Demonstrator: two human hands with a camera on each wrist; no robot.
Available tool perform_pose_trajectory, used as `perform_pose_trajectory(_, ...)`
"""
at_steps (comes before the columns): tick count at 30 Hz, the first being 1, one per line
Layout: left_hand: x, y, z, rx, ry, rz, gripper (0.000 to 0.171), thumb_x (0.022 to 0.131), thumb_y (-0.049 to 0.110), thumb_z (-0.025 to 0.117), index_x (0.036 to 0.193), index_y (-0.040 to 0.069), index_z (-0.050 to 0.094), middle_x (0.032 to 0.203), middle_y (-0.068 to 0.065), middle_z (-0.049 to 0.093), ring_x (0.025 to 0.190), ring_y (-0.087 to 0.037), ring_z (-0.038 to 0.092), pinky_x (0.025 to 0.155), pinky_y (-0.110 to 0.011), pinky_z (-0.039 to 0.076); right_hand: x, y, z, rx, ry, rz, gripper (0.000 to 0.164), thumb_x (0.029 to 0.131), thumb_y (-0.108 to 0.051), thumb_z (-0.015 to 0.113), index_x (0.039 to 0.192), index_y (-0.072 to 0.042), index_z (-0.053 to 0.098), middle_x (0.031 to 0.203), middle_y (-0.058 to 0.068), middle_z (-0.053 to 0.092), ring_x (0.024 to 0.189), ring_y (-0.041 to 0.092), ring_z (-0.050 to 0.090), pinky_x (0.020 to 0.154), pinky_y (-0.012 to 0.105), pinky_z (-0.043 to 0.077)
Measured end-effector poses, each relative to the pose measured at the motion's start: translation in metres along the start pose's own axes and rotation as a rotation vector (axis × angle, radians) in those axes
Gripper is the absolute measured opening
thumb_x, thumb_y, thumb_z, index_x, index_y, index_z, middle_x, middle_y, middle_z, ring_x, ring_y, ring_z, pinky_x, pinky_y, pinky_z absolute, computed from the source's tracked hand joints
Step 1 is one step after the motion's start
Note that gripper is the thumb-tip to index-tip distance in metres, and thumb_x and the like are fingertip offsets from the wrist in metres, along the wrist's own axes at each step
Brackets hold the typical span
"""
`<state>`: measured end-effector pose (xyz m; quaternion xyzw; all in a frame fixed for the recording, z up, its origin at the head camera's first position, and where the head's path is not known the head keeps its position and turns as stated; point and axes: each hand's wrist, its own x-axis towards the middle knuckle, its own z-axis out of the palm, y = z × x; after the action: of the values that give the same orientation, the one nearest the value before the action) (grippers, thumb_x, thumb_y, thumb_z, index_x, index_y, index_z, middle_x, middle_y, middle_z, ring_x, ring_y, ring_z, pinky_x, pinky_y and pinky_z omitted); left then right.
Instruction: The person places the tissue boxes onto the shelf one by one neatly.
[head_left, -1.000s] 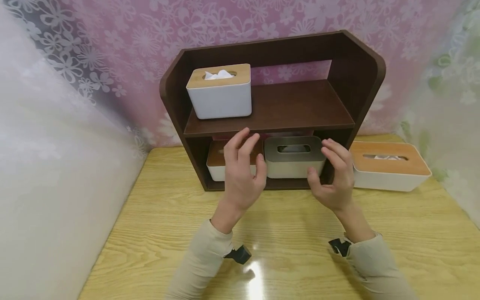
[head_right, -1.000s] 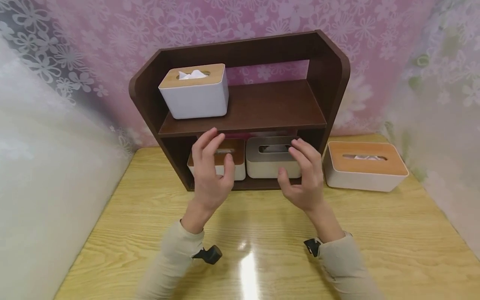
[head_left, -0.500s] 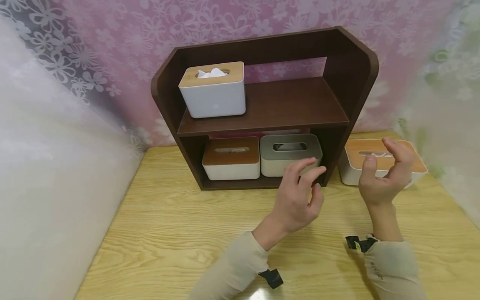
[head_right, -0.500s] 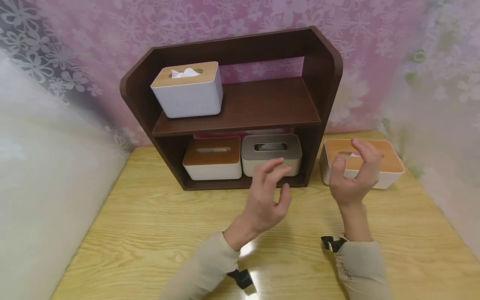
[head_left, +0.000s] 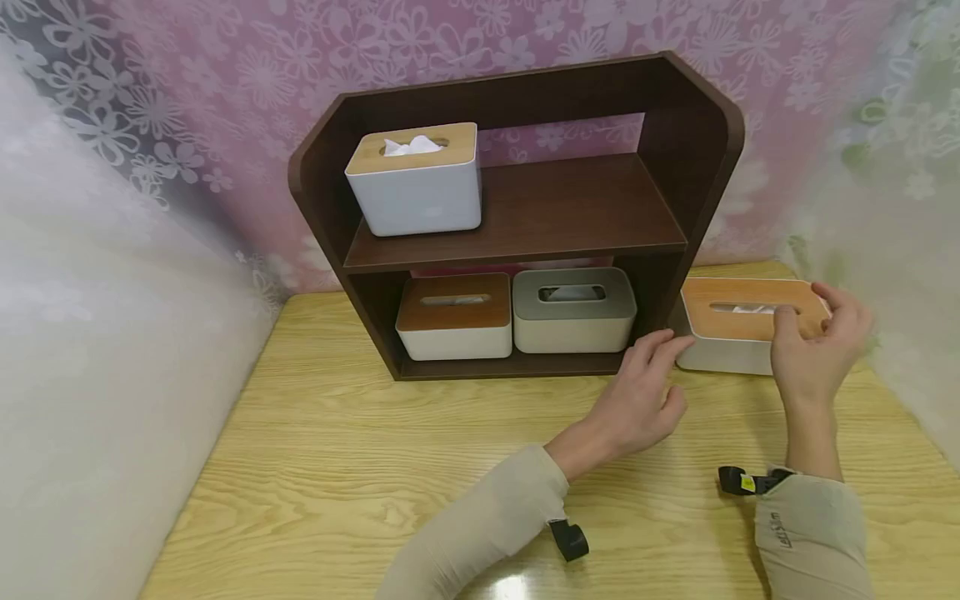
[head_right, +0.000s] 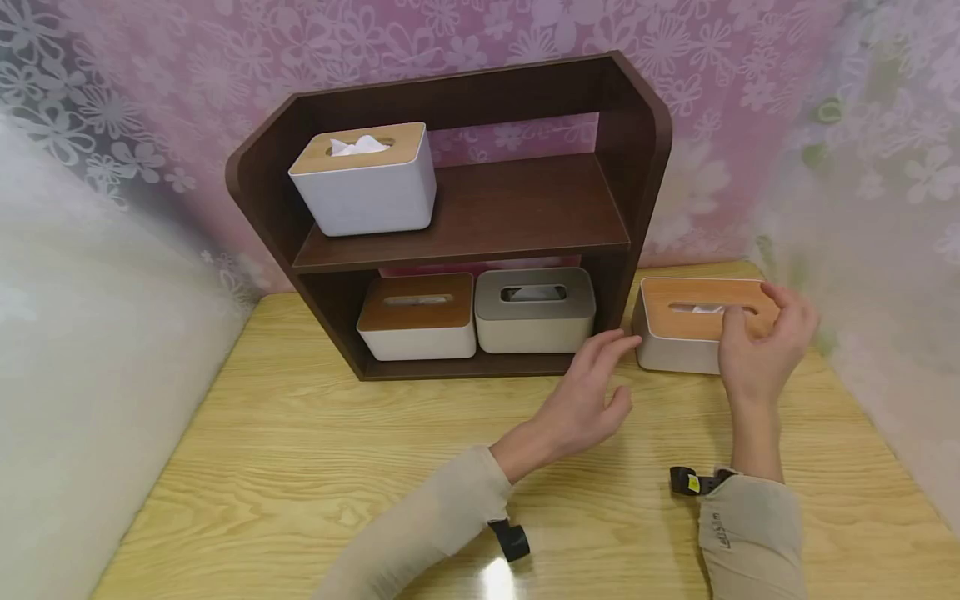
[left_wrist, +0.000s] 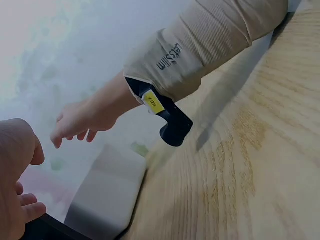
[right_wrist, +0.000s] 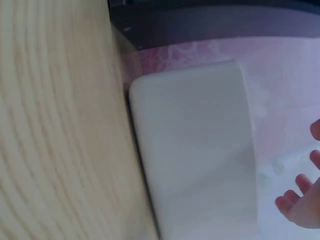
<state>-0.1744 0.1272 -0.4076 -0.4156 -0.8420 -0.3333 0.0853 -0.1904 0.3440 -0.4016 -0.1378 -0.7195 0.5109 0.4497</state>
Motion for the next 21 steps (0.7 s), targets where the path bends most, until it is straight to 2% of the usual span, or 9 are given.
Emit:
perform_pose_trajectory(4, 0.010, -0.002, 0.007, -0.063, -0.112, -0.109, 0.064, 0.098, 0.011, 0.045, 0.157, 0.019, 0.022, 0.163, -0.008, 0.015, 0.149, -0.016, 0.020, 0.110, -0.024, 0.034, 0.006, 0.020, -0.004, -0.077, -0.085, 0.136, 0.045, 0.091, -0.014, 0.058, 0.136, -0.014, 0.057, 0.129, -0.012, 0.035, 0.122, 0.005, 0.034, 0.098, 0.025, 0.029)
perform_pose_trajectory(7, 0.017, -0.003, 0.011, -0.088, -0.153, -0.164, 0.067, 0.098, 0.012, 0.045, 0.158, 0.021, 0.017, 0.164, -0.007, 0.010, 0.150, -0.018, 0.018, 0.111, -0.026, 0.034, 0.009, 0.028, -0.006, -0.113, -0.136, 0.205, 0.050, 0.092, -0.018, 0.059, 0.142, -0.017, 0.053, 0.139, -0.009, 0.034, 0.130, 0.009, 0.033, 0.099, 0.024, 0.032)
perform_pose_trajectory(10, 0.024, -0.002, 0.013, -0.118, -0.186, -0.198, 0.070, 0.098, 0.013, 0.044, 0.159, 0.024, 0.012, 0.165, -0.008, 0.005, 0.150, -0.019, 0.017, 0.113, -0.029, 0.032, 0.011, 0.030, -0.008, -0.112, -0.158, 0.246, 0.052, 0.093, -0.020, 0.059, 0.145, -0.019, 0.050, 0.147, -0.005, 0.030, 0.138, 0.012, 0.027, 0.106, 0.025, 0.028)
perform_pose_trajectory(14, 0.032, 0.000, 0.019, -0.155, -0.215, -0.251, 0.077, 0.096, 0.016, 0.047, 0.159, 0.030, 0.005, 0.166, -0.009, -0.003, 0.150, -0.022, 0.013, 0.113, -0.032, 0.032, 0.014, 0.031, -0.012, -0.115, -0.115, 0.244, 0.051, 0.091, -0.018, 0.060, 0.142, -0.017, 0.053, 0.144, -0.006, 0.033, 0.137, 0.010, 0.028, 0.112, 0.027, 0.022)
perform_pose_trajectory(17, 0.038, -0.002, 0.024, -0.162, -0.208, -0.309, 0.082, 0.094, 0.018, 0.051, 0.160, 0.030, 0.003, 0.166, -0.011, -0.001, 0.150, -0.024, 0.013, 0.113, -0.032, 0.032, 0.016, 0.034, -0.015, -0.149, -0.081, 0.246, 0.051, 0.089, -0.016, 0.059, 0.139, -0.015, 0.055, 0.138, -0.008, 0.036, 0.133, 0.010, 0.031, 0.112, 0.027, 0.022)
perform_pose_trajectory(21, 0.045, -0.007, 0.029, -0.196, -0.193, -0.367, 0.085, 0.093, 0.020, 0.053, 0.160, 0.027, 0.000, 0.165, -0.012, 0.002, 0.151, -0.022, 0.011, 0.115, -0.031, 0.029, 0.019, 0.038, -0.022, -0.163, -0.111, 0.348, 0.056, 0.090, -0.018, 0.057, 0.145, -0.020, 0.048, 0.146, -0.006, 0.032, 0.134, 0.010, 0.029, 0.111, 0.026, 0.024)
